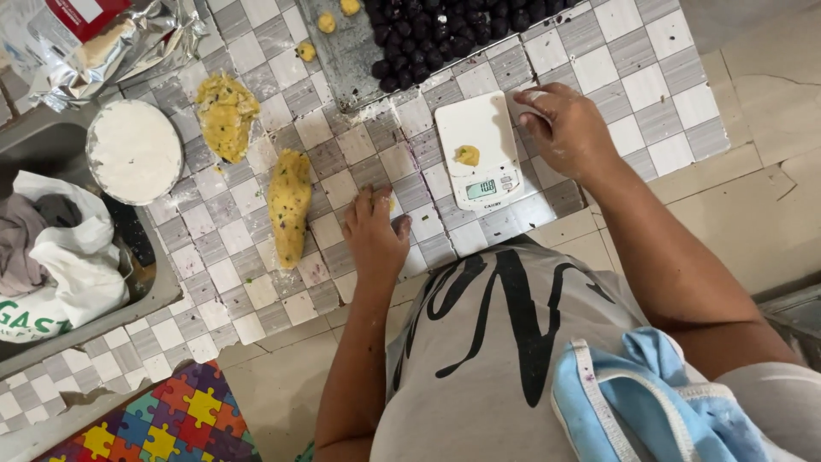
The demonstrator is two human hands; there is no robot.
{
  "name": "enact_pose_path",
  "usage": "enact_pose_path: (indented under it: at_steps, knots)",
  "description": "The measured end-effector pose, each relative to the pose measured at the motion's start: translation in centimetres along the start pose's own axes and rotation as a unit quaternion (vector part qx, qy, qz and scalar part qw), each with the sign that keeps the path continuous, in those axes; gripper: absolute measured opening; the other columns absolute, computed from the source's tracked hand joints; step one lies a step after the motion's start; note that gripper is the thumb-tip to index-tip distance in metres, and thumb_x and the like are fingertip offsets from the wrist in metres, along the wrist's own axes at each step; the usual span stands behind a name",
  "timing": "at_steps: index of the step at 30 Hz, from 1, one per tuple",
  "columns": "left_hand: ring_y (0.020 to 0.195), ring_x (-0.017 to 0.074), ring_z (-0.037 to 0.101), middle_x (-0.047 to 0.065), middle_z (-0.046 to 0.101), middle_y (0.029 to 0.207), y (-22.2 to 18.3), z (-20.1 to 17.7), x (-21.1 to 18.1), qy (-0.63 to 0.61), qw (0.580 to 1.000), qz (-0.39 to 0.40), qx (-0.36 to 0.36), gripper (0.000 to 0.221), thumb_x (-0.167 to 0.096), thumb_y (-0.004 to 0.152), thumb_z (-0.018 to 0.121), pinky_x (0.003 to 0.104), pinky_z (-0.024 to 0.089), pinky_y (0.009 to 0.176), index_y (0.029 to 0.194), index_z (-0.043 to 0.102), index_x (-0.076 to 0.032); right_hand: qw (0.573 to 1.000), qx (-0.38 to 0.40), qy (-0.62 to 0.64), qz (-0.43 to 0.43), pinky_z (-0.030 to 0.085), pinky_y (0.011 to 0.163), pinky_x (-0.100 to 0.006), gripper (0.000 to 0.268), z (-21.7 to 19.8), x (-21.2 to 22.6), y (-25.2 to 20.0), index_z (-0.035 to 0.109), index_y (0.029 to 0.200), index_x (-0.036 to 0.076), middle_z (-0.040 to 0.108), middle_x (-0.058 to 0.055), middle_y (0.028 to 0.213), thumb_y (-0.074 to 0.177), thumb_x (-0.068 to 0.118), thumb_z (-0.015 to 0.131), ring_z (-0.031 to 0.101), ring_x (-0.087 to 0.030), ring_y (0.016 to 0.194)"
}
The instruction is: Kneading yellow dough on a tiled counter, weighing portions on a digital scale, and rolling them into small balls.
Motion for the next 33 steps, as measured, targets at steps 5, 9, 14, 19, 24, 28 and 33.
enact_pose_path:
  at_steps: [5,9,14,19,24,28,33]
  knots:
    - [0.118,0.0379,0.045,0.013,0.048,0.126,-0.3,-1.1,-0.6,0.016,0.999,-0.018,-0.032,0.050,-0.028,0.075,0.074,0.055,0.041,0.091,0.121,0.056,-0.017,0.978,-0.039,-0.027,-0.201,0.051,0.071,-0.040,0.006,1.5,4.5,-0.6,0.069,0.089,0.009,0.063,-0.017,0.109,0.085,0.007,0.065,0.062,-0.036,0.097]
    - [0.118,0.0390,0.044,0.014,0.049,0.126,-0.3,-2.1,-1.5,-0.010,0.997,-0.039,-0.066,0.043,-0.023,0.077,0.073,0.057,0.039,0.092,0.117,0.059,-0.014,0.949,0.003,-0.082,-0.304,0.050,0.072,-0.040,0.017,3.6,6.8,-1.3,0.070,0.098,0.011,0.062,-0.015,0.113,0.082,0.010,0.066,0.060,-0.035,0.101]
    - [0.111,0.0301,0.049,0.007,0.054,0.115,-0.2,-3.3,-3.4,-0.085,0.987,-0.002,-0.139,0.031,-0.024,0.082,0.069,0.048,0.042,0.089,0.111,0.062,-0.015,0.928,0.106,-0.211,-0.287,0.049,0.077,-0.038,0.024,6.2,5.8,-0.3,0.072,0.098,0.014,0.062,-0.011,0.107,0.080,0.029,0.068,0.057,-0.028,0.101]
    - [0.088,0.0255,0.065,0.007,0.066,0.095,1.4,-0.8,-5.2,-0.309,0.948,-0.063,-0.033,0.029,-0.040,0.084,0.064,0.033,0.050,0.075,0.098,0.067,-0.015,0.954,0.106,-0.070,-0.272,0.050,0.071,-0.032,0.022,6.4,4.6,-0.2,0.070,0.096,0.006,0.063,-0.013,0.089,0.082,0.023,0.068,0.062,-0.026,0.083]
    - [0.077,0.0189,0.069,0.007,0.070,0.080,2.0,-0.6,-7.5,-0.478,0.868,-0.127,0.046,0.031,-0.045,0.080,0.068,0.029,0.052,0.065,0.090,0.072,-0.017,0.938,0.055,0.079,-0.334,0.051,0.070,-0.038,0.032,3.1,7.1,-1.3,0.067,0.104,0.002,0.061,-0.016,0.090,0.081,0.024,0.070,0.062,-0.033,0.082]
    - [0.069,0.0150,0.057,0.009,0.064,0.069,1.5,-3.1,-9.0,-0.572,0.802,-0.166,0.045,0.022,-0.028,0.078,0.070,0.030,0.046,0.063,0.083,0.069,-0.006,0.925,0.056,0.080,-0.368,0.051,0.067,-0.038,0.034,2.9,7.9,-2.0,0.066,0.102,0.007,0.059,-0.012,0.091,0.075,0.027,0.074,0.061,-0.031,0.078]
    - [0.070,0.0216,0.060,0.012,0.062,0.073,1.9,-1.6,-5.1,-0.518,0.845,-0.125,-0.043,0.010,-0.015,0.080,0.065,0.032,0.048,0.061,0.084,0.067,-0.006,0.933,0.025,0.016,-0.358,0.050,0.068,-0.036,0.020,2.6,5.7,-0.8,0.067,0.093,0.009,0.061,-0.010,0.090,0.082,0.025,0.070,0.062,-0.029,0.076]
Point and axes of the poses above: each hand's wrist, its own y-axis towards the middle knuckle, its own z-axis out of the palm, x = y × z, the point moved 7 cm from there along y, towards the middle knuckle
